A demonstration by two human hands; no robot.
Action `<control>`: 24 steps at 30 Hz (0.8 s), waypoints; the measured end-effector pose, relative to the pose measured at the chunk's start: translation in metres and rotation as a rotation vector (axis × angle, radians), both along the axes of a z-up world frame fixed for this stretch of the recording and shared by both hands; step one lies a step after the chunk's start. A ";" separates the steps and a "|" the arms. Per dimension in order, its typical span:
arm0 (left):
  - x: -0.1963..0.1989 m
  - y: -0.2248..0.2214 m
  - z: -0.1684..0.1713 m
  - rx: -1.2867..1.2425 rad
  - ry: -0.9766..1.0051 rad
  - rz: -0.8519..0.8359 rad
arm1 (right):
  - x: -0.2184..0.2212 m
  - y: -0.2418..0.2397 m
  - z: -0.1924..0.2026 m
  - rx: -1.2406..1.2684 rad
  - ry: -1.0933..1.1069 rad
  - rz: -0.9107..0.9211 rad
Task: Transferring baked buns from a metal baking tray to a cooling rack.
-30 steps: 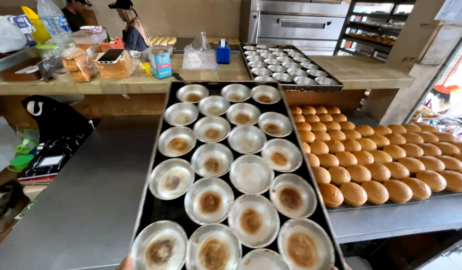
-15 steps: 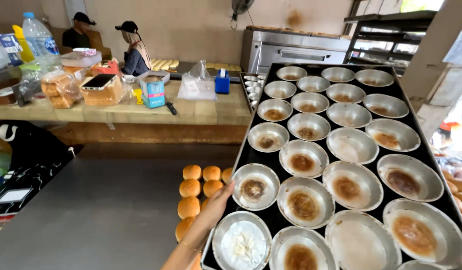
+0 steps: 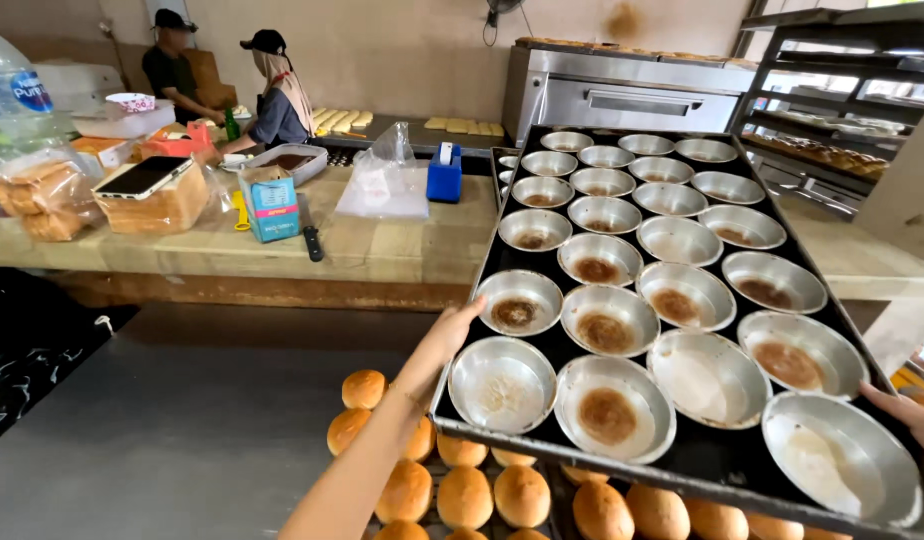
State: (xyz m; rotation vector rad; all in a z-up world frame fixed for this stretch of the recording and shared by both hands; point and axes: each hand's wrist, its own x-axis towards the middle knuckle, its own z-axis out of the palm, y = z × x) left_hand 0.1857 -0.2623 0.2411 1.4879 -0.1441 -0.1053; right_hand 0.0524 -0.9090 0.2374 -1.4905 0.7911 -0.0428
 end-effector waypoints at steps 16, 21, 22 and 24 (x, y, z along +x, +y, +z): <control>0.341 -0.044 -0.016 0.378 0.009 0.175 | 0.307 0.029 0.061 -0.044 -0.308 0.309; 0.299 -0.074 0.013 0.447 -0.014 0.203 | 0.344 -0.007 0.049 -0.192 -0.170 0.264; 0.291 -0.081 0.018 0.457 0.000 0.239 | 0.353 -0.020 0.043 -0.235 -0.151 0.263; 0.306 -0.080 0.012 0.528 -0.041 0.233 | 0.341 -0.008 0.048 -0.267 -0.126 0.248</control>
